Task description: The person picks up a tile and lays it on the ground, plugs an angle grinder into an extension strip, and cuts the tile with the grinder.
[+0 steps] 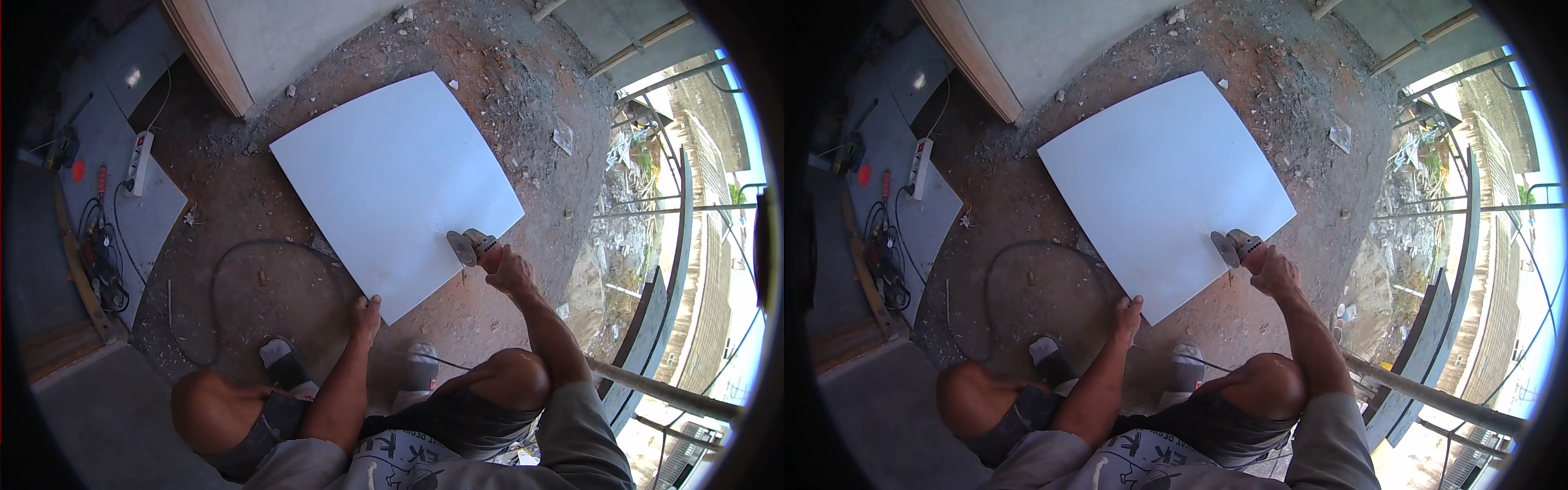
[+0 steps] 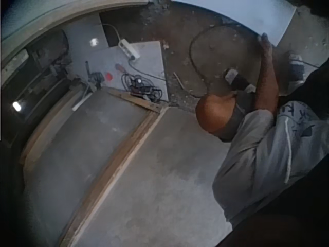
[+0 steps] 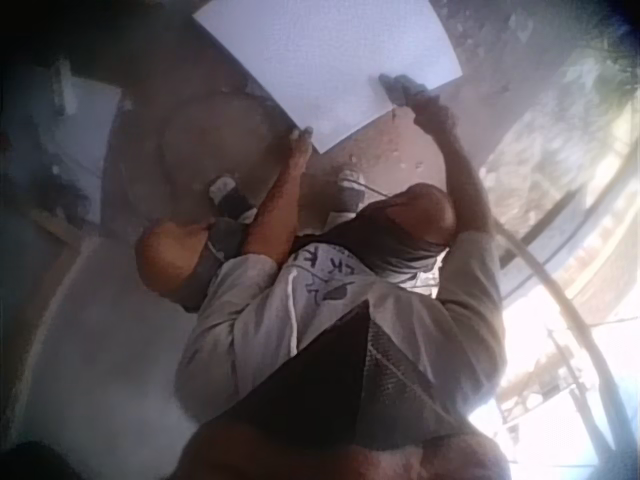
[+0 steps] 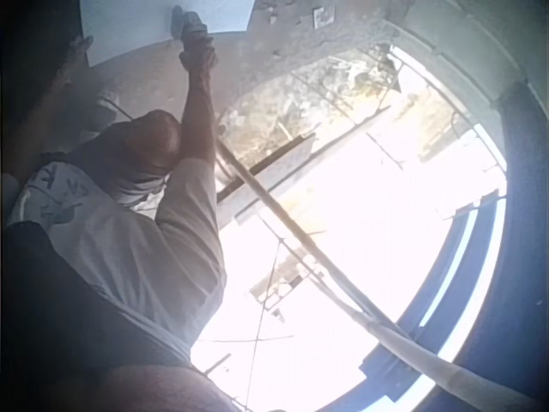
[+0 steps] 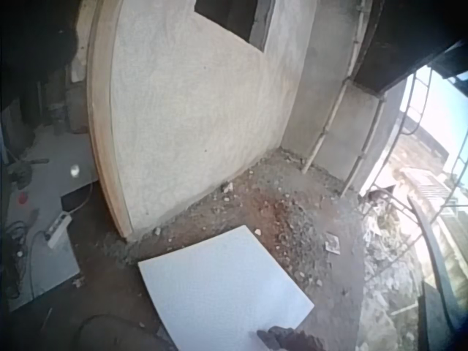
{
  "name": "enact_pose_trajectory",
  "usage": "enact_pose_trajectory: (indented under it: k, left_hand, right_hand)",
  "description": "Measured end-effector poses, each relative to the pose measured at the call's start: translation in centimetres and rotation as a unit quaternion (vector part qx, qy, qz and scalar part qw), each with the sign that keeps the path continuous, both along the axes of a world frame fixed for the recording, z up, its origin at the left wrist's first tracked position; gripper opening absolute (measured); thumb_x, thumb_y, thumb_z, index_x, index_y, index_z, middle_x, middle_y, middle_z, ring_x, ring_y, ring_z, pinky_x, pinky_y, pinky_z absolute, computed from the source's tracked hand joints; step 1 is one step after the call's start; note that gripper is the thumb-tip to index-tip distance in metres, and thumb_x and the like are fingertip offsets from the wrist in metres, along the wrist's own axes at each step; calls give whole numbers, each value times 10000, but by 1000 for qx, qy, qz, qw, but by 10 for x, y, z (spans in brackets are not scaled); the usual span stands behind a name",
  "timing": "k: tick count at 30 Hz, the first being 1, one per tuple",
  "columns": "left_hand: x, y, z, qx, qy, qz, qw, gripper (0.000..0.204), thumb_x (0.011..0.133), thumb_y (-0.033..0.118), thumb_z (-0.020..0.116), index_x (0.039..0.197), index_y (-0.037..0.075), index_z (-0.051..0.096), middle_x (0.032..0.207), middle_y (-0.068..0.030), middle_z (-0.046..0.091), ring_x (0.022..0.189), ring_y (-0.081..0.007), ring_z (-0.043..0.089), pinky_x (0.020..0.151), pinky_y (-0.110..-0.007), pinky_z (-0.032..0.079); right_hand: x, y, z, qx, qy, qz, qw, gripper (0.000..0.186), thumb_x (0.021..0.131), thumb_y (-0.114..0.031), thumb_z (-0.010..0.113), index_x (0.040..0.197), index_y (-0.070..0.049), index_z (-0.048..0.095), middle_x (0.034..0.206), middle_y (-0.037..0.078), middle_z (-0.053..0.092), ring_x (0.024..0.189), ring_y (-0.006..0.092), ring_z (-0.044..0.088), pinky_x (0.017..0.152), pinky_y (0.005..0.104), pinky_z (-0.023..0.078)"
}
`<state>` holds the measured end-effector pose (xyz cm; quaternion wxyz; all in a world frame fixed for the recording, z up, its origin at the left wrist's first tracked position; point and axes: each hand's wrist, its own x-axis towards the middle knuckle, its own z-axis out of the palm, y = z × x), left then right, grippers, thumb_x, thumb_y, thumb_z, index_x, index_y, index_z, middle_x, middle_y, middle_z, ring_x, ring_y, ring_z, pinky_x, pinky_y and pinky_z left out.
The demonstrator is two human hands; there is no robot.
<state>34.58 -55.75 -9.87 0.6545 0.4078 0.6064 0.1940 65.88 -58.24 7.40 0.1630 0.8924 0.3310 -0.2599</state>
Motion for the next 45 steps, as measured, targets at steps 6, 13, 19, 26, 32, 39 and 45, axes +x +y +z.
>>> enact_pose_trajectory:
  k: [6,13,19,26,32,39,45]
  left_hand:
    - [1,3,10,3,5,-4,1000,337,905,297,582,914,-38,610,802,-133,636,752,-219,586,715,-388,461]
    - [1,6,23,0,8,-5,1000,304,904,263,586,888,-40,607,787,-112,633,736,-183,573,697,-373,459]
    - [2,6,24,-1,5,0,1000,303,905,260,585,897,-42,609,779,-108,633,732,-177,570,692,-366,461]
    - [-2,4,14,12,20,-22,999,323,899,279,592,898,-43,619,785,-117,640,738,-189,575,696,-371,460]
    - [-1,3,10,11,-18,6,1000,330,894,278,598,931,-48,630,816,-124,653,761,-196,586,715,-370,463]
    - [-1,1,4,9,-32,13,999,327,893,271,600,945,-51,631,822,-130,657,771,-201,596,730,-378,469]
    - [-1,1,3,11,-21,14,1000,321,892,271,606,900,-50,615,799,-141,648,740,-212,587,710,-383,467]
  right_hand:
    - [2,0,-3,15,9,10,1000,679,615,-240,753,1193,-12,481,1072,223,647,1020,378,626,896,457,486]
    - [2,-1,-6,15,8,12,1000,666,624,-230,746,1193,-7,481,1064,218,651,1011,370,633,888,447,493]
    - [2,2,-6,21,10,10,1000,683,607,-244,756,1184,-10,475,1051,220,651,1000,383,630,881,459,493]
    - [-1,9,-2,34,-4,19,999,612,638,-211,735,1164,-8,499,1033,207,665,987,359,647,880,437,498]
    - [4,9,-9,43,1,9,999,670,603,-236,754,1169,-7,480,1046,220,650,989,385,632,878,464,492]
    - [5,10,-9,24,10,13,1000,684,596,-236,758,1178,-5,482,1061,223,648,1006,378,629,884,456,491]
    - [1,11,-6,12,-2,22,1000,646,630,-218,741,1187,-9,490,1049,210,663,989,355,647,877,429,504]
